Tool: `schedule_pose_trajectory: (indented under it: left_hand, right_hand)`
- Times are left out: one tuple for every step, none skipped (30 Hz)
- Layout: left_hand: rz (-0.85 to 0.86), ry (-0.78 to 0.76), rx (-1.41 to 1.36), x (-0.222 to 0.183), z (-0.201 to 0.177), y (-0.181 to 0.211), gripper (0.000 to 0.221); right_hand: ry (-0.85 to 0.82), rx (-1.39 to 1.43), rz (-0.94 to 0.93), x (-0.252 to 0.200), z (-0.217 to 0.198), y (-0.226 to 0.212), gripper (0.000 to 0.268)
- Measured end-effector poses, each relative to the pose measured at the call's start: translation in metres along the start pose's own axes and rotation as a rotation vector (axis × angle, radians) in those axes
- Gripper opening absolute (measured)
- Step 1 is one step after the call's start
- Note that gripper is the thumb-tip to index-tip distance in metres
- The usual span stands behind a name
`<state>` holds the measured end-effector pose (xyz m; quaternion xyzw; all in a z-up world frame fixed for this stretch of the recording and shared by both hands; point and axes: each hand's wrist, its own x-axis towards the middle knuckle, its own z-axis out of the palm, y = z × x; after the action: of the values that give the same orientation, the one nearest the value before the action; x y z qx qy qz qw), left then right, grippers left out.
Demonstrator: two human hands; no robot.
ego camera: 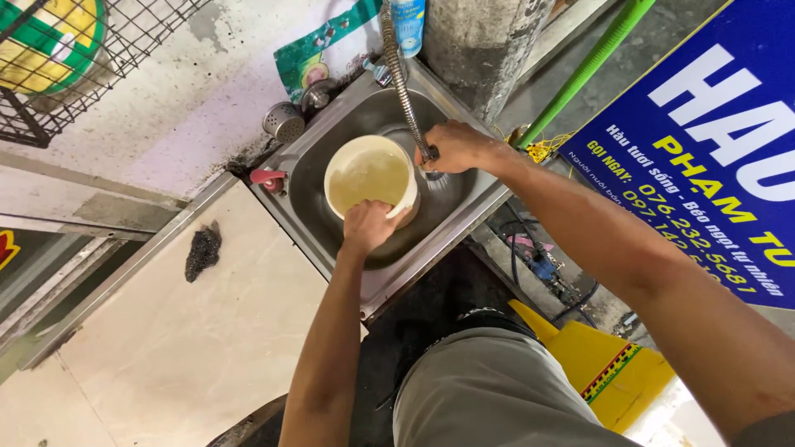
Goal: The recorder washes their hands, slices several pineapples on a cutting board, places the slices into a bucket, and then thoroughly washes out an empty bucket at the sink.
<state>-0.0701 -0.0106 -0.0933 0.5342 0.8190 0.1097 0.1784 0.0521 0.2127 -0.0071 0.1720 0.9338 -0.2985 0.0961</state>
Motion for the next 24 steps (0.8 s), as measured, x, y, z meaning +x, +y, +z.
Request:
schedule_pose_trajectory:
  left_hand:
    - [-0.063,-0.034,0.000,0.003,-0.003,-0.007,0.061]
    - [-0.069,-0.032,0.002,0.001,-0.013,-0.006,0.061]
    - [-0.135,-0.002,-0.071,-0.001,-0.024,-0.005,0.067]
    - [-0.193,0.030,-0.145,0.000,-0.035,-0.001,0.073]
    - [-0.192,0.033,-0.143,-0.002,-0.031,-0.008,0.073]
    - [-0.156,0.048,-0.136,0.001,-0.028,-0.011,0.070]
    - [-0.120,0.063,-0.129,0.005,-0.024,-0.014,0.066]
    - [-0.110,0.065,-0.130,0.002,-0.030,-0.007,0.066]
    - [-0.169,0.123,-0.273,0.000,-0.035,0.000,0.062]
    - [-0.232,0.179,-0.413,-0.005,-0.042,0.003,0.058]
    - [-0.225,0.181,-0.410,-0.005,-0.043,0.003,0.058]
    - [-0.214,0.223,-0.441,-0.005,-0.044,0.003,0.053]
    - [-0.202,0.266,-0.471,-0.006,-0.044,0.003,0.049]
    - [-0.197,0.268,-0.472,-0.004,-0.038,-0.001,0.049]
    - [-0.151,0.330,-0.458,-0.001,-0.031,-0.006,0.048]
    - [-0.109,0.389,-0.443,-0.002,-0.023,-0.011,0.048]
    - [-0.109,0.387,-0.443,-0.001,-0.028,-0.007,0.048]
    - [-0.131,0.414,-0.519,-0.001,-0.034,-0.004,0.047]
    - [-0.154,0.440,-0.594,-0.001,-0.040,-0.001,0.046]
    - [-0.153,0.442,-0.592,0.003,-0.027,-0.007,0.046]
    - [-0.224,0.391,-0.493,0.007,-0.014,-0.014,0.048]
    - [-0.291,0.338,-0.396,0.012,0.000,-0.019,0.056]
    - [-0.289,0.338,-0.396,0.012,-0.001,-0.019,0.056]
    - [-0.251,0.437,-0.580,0.012,0.000,-0.018,0.047]
  right_hand:
    - [0.015,0.010,-0.013,0.002,0.001,0.002,0.022]
    - [0.014,0.011,-0.020,0.005,0.005,0.002,0.022]
    - [0.032,0.042,-0.015,0.007,0.010,0.001,0.021]
    - [0.055,0.072,-0.006,0.009,0.012,0.003,0.021]
    - [0.058,0.070,-0.007,0.015,0.022,0.003,0.021]
    - [0.092,0.056,0.007,0.022,0.027,0.006,0.019]
    - [0.126,0.041,0.022,0.028,0.032,0.011,0.018]
    - [0.133,0.037,0.028,0.028,0.034,0.007,0.018]
    - [0.192,0.066,0.056,0.028,0.036,0.003,0.018]
    - [0.250,0.100,0.080,0.030,0.040,-0.003,0.020]
    - [0.257,0.099,0.081,0.030,0.039,-0.006,0.020]
    - [0.308,0.137,0.108,0.029,0.040,-0.009,0.017]
    - [0.359,0.176,0.134,0.028,0.040,-0.012,0.015]
    - [0.363,0.173,0.135,0.031,0.040,-0.010,0.015]
    - [0.378,0.177,0.120,0.034,0.040,-0.009,0.016]
    - [0.388,0.184,0.106,0.037,0.043,-0.009,0.016]
    - [0.387,0.185,0.107,0.038,0.044,-0.008,0.016]
    - [0.376,0.179,0.121,0.041,0.046,-0.008,0.015]
    - [0.364,0.173,0.135,0.043,0.047,-0.008,0.014]
    - [0.366,0.174,0.133,0.043,0.044,-0.011,0.014]
    - [0.349,0.168,0.144,0.043,0.042,-0.013,0.015]
    - [0.332,0.160,0.159,0.041,0.039,-0.014,0.015]
    - [0.333,0.159,0.160,0.042,0.038,-0.013,0.015]
    - [0.305,0.146,0.164,0.041,0.038,-0.011,0.017]
